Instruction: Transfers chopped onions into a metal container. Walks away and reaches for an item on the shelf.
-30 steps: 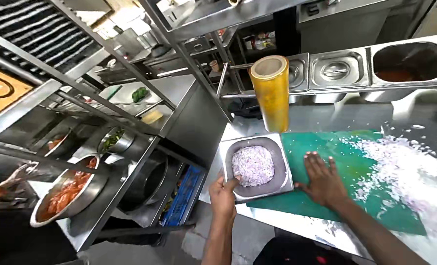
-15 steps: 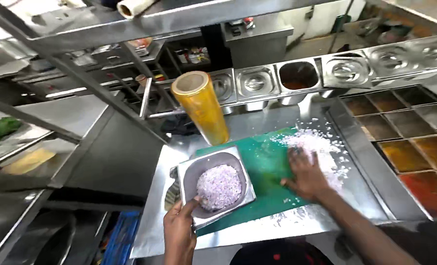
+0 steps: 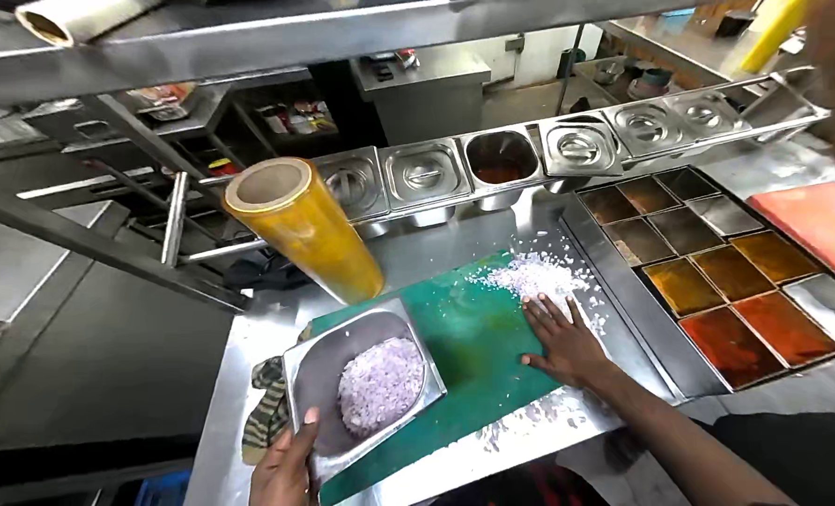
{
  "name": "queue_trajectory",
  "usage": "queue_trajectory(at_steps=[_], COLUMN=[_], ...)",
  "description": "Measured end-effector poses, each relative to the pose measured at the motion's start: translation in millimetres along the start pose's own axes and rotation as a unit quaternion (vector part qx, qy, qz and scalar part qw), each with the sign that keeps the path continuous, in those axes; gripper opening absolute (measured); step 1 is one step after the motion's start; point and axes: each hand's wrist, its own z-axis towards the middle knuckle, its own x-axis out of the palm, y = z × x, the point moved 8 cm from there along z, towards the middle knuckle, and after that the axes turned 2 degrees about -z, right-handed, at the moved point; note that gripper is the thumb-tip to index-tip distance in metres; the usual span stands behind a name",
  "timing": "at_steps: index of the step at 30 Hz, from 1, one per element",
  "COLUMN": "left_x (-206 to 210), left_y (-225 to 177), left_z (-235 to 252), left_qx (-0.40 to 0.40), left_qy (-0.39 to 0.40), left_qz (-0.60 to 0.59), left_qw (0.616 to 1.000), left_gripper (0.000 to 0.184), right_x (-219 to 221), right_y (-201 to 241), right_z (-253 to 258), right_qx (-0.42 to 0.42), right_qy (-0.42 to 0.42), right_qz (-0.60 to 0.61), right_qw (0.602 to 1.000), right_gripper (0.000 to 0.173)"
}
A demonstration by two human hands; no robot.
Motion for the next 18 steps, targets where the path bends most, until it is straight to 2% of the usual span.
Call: queue_trajectory(at_steps=[3, 5, 7, 10, 12, 13, 15, 16, 18], left_x=[-10, -19, -34, -51, -56, -54, -44, -35, -13], left_y=[10, 18, 24, 31, 40, 44, 58, 67, 82], left_z=[-3, -4, -5, -8, -12, -17, -28, -32, -34], left_qx=[-0.016, -0.017, 0.006, 0.097, 0.223, 0.287, 0.335, 0.330, 0.335], left_qy=[-0.020, -0.041, -0.084, -0.169, -0.170, -0.148, -0.085, -0.048, -0.003], left_qz=[-0.017, -0.051, -0.058, -0.017, 0.060, 0.124, 0.271, 0.336, 0.455], left_qw=[1.000, 0.998, 0.995, 0.981, 0.958, 0.938, 0.898, 0.881, 0.825], left_gripper=[0.037, 0.045, 0.041, 0.018, 0.018, 0.026, 0.061, 0.085, 0.113], right_x=[-6, -21, -53, -118, -138, -132, -90, -71, -71], right_y=[-16, -31, -48, -65, -67, -67, -65, -62, -48], right_z=[1, 0, -3, -21, -31, -27, -3, 4, 3], right_qx=[0.006, 0.010, 0.017, 0.078, 0.116, 0.122, 0.132, 0.133, 0.115], right_qy=[-0.008, -0.057, -0.150, -0.295, -0.370, -0.371, -0.220, -0.172, -0.218], right_qz=[0.013, 0.076, 0.181, 0.282, 0.284, 0.267, 0.259, 0.250, 0.221], right_qw=[1.000, 0.995, 0.972, 0.910, 0.877, 0.881, 0.931, 0.943, 0.943], right_gripper=[0.096, 0.079, 0.059, 0.043, 0.043, 0.040, 0.030, 0.034, 0.035])
